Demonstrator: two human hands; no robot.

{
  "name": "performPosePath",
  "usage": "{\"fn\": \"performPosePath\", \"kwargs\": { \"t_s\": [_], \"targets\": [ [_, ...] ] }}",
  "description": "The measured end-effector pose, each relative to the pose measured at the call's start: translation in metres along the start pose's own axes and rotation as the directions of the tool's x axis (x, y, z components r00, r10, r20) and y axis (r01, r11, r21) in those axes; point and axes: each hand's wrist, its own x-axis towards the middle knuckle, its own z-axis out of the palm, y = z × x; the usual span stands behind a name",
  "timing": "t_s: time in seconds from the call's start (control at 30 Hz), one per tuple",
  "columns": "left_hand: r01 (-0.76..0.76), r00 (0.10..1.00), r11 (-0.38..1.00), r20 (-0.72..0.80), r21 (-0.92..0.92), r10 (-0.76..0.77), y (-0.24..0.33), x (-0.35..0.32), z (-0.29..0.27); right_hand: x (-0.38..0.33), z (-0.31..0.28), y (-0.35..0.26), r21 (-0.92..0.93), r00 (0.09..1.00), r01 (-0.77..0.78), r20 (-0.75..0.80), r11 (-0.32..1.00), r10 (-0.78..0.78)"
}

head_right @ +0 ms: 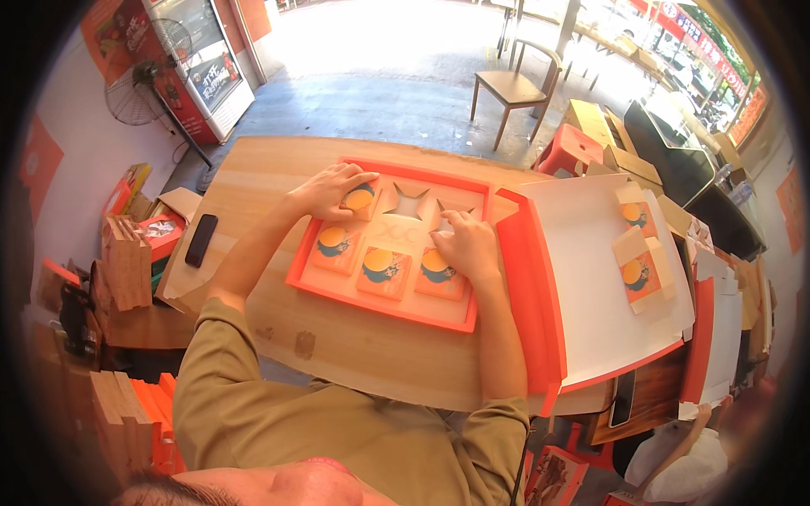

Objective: The person assembles a red and white cardboard box by folding and tucking its flaps. They then place a white foam insert into the box and arrange several small printed paper packets into the foam compartments.

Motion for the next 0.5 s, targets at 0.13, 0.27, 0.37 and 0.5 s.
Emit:
{"fn": "performPosePath", "kwargs": {
  "t_s": [0.13, 0.27, 0.37, 0.5],
  "targets": [
    [0.003, 1.0, 1.0, -0.022, 0.003, -0.003, -0.002, 0.001, 0.006, 0.0, 0.0, 0.002, -0.001, 1.0, -0.002, 0.003, 1.0, 0.003],
    [0.031, 0.999, 0.999, -0.026, 0.01, -0.031, -0.001, -0.001, 0.008, 0.0, 0.002, 0.001, 0.003, 1.0, -0.006, 0.008, 1.0, 0.006],
    [0.035, 0.999, 0.999, -0.007, 0.041, -0.034, 0.006, 0.0, 0.003, 0.0, 0.005, 0.004, 0.0, 0.999, 0.036, -0.041, 0.999, -0.036],
    [0.08, 0.993, 0.995, 0.079, 0.058, -0.085, 0.014, 0.011, -0.004, 0.0, 0.006, 0.007, -0.027, 0.998, 0.04, -0.04, 0.999, -0.041]
  ]
}}
